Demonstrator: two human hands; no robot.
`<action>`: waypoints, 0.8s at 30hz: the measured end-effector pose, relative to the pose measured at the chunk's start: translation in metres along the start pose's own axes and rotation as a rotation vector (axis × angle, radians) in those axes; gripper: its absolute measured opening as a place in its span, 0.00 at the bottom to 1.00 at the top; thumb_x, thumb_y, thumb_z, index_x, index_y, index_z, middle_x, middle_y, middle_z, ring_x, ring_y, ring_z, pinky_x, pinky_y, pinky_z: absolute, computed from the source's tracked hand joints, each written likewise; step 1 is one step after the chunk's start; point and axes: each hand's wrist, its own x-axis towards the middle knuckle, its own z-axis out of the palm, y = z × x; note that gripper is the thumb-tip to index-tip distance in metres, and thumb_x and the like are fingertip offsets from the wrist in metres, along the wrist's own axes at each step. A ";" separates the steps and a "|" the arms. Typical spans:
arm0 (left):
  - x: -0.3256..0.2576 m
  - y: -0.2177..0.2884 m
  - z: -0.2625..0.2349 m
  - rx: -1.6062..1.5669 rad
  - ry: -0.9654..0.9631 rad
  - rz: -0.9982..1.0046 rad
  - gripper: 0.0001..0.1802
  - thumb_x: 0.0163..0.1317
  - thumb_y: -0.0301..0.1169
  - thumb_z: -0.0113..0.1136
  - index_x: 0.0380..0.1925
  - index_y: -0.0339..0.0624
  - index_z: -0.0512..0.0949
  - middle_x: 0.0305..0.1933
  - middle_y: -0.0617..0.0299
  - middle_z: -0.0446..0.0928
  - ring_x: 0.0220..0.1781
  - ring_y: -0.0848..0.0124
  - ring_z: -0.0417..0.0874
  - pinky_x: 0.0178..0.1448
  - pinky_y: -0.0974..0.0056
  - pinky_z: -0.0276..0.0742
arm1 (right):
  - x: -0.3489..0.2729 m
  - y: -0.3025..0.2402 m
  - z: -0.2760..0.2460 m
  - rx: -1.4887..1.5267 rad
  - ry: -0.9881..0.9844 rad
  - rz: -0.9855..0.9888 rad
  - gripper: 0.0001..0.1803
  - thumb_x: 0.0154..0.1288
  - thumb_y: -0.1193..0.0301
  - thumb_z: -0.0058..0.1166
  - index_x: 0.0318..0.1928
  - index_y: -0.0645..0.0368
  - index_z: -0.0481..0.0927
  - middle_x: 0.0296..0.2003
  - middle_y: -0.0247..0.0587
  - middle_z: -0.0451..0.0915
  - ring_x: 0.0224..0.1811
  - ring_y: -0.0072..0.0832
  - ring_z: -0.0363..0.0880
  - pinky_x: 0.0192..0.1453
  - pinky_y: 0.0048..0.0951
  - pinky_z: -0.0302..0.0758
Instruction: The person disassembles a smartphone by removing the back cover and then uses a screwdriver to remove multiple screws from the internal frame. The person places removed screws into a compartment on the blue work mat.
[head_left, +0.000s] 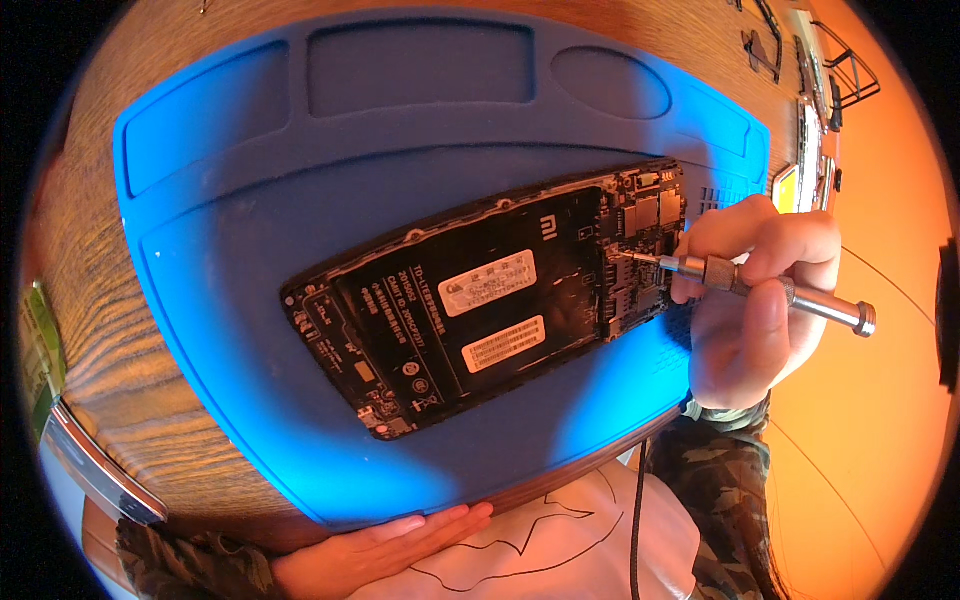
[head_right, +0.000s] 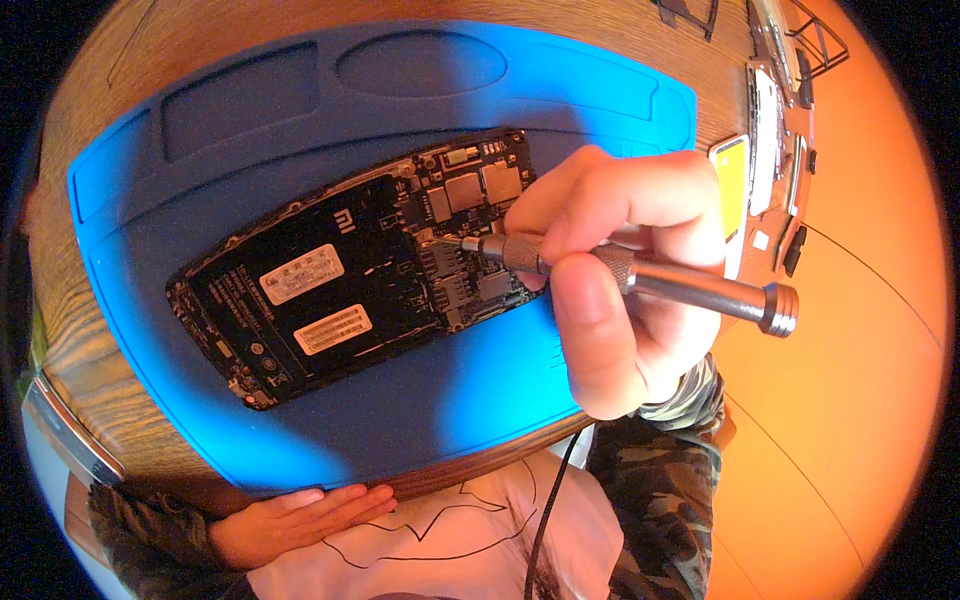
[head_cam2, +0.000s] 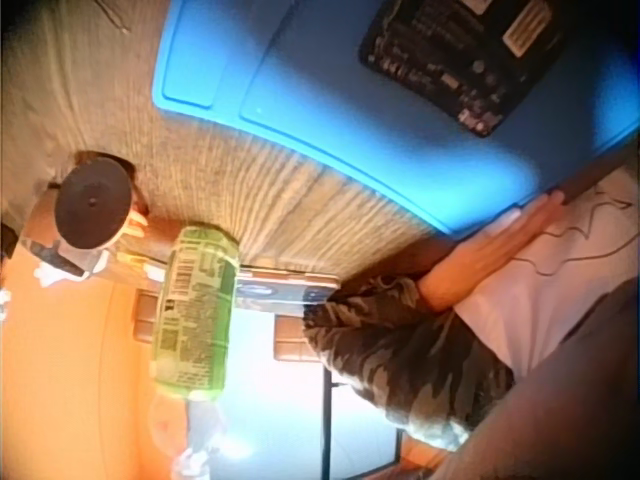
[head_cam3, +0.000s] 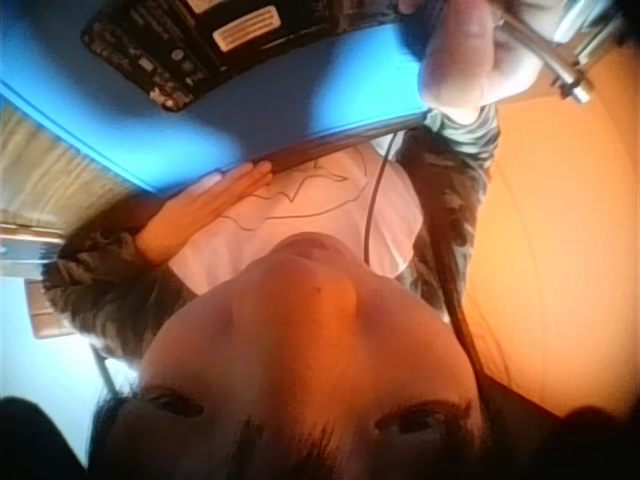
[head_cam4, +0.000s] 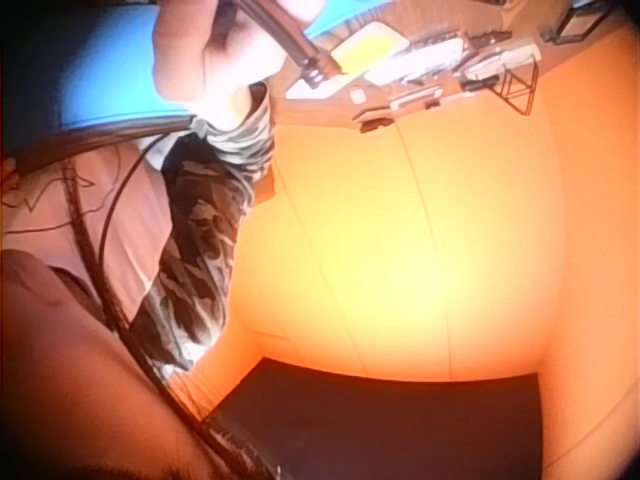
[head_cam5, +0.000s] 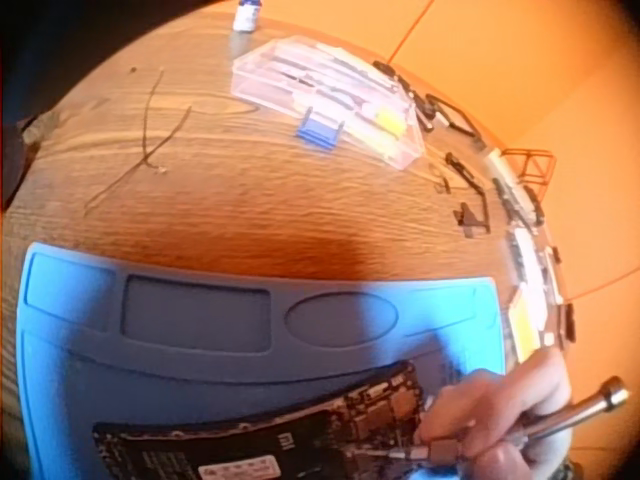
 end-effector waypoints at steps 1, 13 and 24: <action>0.000 0.000 0.000 0.018 -0.005 0.006 0.35 0.63 0.37 0.36 0.71 0.50 0.47 0.75 0.67 0.46 0.75 0.73 0.48 0.73 0.60 0.38 | 0.001 0.000 0.000 -0.004 -0.004 -0.008 0.11 0.66 0.64 0.42 0.37 0.59 0.60 0.24 0.51 0.70 0.19 0.24 0.65 0.27 0.22 0.67; 0.000 -0.002 0.002 0.030 -0.009 0.046 0.36 0.62 0.37 0.37 0.71 0.47 0.44 0.75 0.66 0.45 0.75 0.73 0.47 0.74 0.60 0.40 | 0.000 0.005 0.000 0.054 -0.017 -0.062 0.11 0.67 0.65 0.40 0.37 0.60 0.60 0.23 0.49 0.69 0.19 0.24 0.65 0.25 0.22 0.67; 0.002 -0.004 0.000 0.048 -0.015 0.054 0.36 0.62 0.38 0.37 0.71 0.47 0.44 0.75 0.65 0.45 0.75 0.73 0.47 0.74 0.60 0.40 | 0.011 0.014 -0.003 0.200 0.110 -0.158 0.13 0.71 0.64 0.36 0.43 0.62 0.63 0.32 0.50 0.70 0.25 0.26 0.68 0.26 0.25 0.69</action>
